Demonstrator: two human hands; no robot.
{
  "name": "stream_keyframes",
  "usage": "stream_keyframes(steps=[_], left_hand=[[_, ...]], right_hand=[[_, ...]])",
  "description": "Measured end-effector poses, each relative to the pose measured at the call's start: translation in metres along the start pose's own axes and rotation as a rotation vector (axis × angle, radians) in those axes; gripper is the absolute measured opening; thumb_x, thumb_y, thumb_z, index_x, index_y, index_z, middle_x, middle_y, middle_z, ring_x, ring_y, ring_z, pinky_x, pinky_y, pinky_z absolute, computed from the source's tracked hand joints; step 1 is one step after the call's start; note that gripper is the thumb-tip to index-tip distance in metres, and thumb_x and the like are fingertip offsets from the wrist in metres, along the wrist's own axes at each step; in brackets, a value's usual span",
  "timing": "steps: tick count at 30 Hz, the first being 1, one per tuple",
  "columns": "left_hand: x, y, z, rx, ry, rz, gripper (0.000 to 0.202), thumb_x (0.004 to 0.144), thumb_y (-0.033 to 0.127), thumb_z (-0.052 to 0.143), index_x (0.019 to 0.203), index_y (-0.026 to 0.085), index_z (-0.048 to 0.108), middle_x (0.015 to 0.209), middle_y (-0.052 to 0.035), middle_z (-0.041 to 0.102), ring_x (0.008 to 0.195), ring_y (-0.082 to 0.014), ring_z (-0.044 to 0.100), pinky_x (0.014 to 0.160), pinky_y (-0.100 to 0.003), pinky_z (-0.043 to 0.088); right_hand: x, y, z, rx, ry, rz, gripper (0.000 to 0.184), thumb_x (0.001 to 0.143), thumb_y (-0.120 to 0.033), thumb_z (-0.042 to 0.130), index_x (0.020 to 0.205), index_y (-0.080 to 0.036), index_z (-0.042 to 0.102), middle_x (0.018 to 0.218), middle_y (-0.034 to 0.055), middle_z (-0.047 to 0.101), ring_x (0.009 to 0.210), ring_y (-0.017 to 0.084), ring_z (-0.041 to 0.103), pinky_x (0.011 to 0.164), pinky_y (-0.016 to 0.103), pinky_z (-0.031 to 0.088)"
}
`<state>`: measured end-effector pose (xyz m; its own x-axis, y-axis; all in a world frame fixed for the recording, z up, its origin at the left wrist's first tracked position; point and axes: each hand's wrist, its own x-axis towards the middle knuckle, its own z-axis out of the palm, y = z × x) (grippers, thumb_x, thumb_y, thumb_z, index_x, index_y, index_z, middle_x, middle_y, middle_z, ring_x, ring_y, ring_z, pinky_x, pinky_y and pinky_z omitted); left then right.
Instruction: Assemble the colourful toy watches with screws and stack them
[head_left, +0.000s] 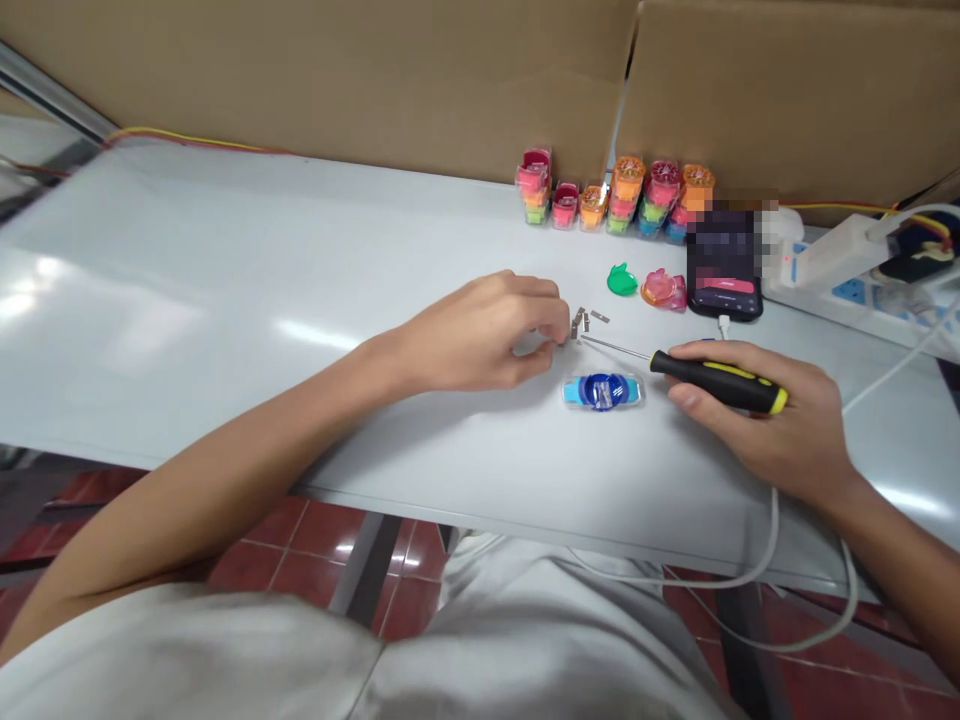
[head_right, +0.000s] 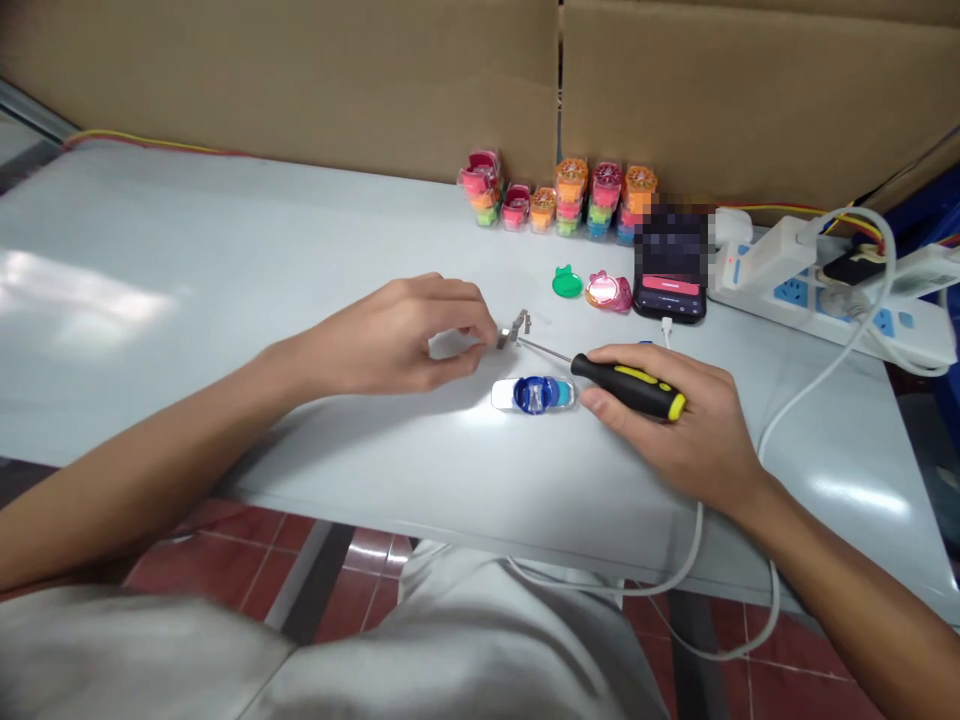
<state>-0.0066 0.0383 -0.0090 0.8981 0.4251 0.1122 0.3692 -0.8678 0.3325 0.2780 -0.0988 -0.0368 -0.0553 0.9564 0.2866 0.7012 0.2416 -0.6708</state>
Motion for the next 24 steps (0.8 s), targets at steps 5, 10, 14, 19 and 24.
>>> stream_keyframes(steps=[5,10,14,19,24], left_hand=[[0.003,-0.009,0.013,-0.009,0.029,-0.034,0.021,0.093,0.02,0.056,0.105,0.016,0.073,0.103,-0.0081,0.07,0.089,-0.0207,0.066,0.082,-0.034,0.049],[0.004,-0.007,0.017,-0.021,0.045,-0.015,0.024,0.097,0.02,0.054,0.109,0.016,0.075,0.106,-0.0081,0.069,0.093,-0.0201,0.066,0.085,-0.032,0.051],[0.005,-0.006,0.019,-0.007,0.053,-0.007,0.025,0.099,0.02,0.053,0.11,0.016,0.075,0.107,-0.0078,0.068,0.093,-0.0197,0.066,0.084,-0.032,0.052],[0.005,-0.007,0.022,-0.015,0.084,0.003,0.023,0.098,0.02,0.054,0.108,0.016,0.075,0.107,-0.0082,0.068,0.094,-0.0203,0.066,0.086,-0.033,0.053],[0.008,-0.007,0.028,-0.026,0.155,0.005,0.024,0.099,0.02,0.054,0.115,0.017,0.072,0.11,-0.0088,0.067,0.1,-0.0214,0.066,0.09,-0.035,0.054]], right_hand=[[0.001,0.0,0.001,-0.04,0.016,-0.014,0.03,0.09,-0.036,0.078,0.119,-0.029,0.074,0.117,0.0006,0.078,0.105,0.019,0.075,0.096,0.032,0.059],[0.001,0.003,0.003,-0.104,0.139,-0.046,0.03,0.088,-0.035,0.08,0.117,-0.028,0.075,0.114,0.0012,0.079,0.101,0.019,0.076,0.09,0.029,0.06],[0.003,0.008,0.004,-0.144,0.197,-0.081,0.029,0.086,-0.033,0.082,0.114,-0.027,0.077,0.11,-0.0001,0.08,0.097,0.017,0.077,0.088,0.027,0.06],[0.006,0.008,0.002,-0.16,0.174,-0.115,0.027,0.086,-0.031,0.082,0.112,-0.025,0.077,0.109,-0.0003,0.08,0.096,0.015,0.077,0.09,0.024,0.059],[0.005,0.005,0.0,-0.181,0.188,-0.115,0.025,0.086,-0.032,0.081,0.11,-0.024,0.077,0.106,0.0002,0.081,0.094,0.016,0.077,0.089,0.025,0.059]])
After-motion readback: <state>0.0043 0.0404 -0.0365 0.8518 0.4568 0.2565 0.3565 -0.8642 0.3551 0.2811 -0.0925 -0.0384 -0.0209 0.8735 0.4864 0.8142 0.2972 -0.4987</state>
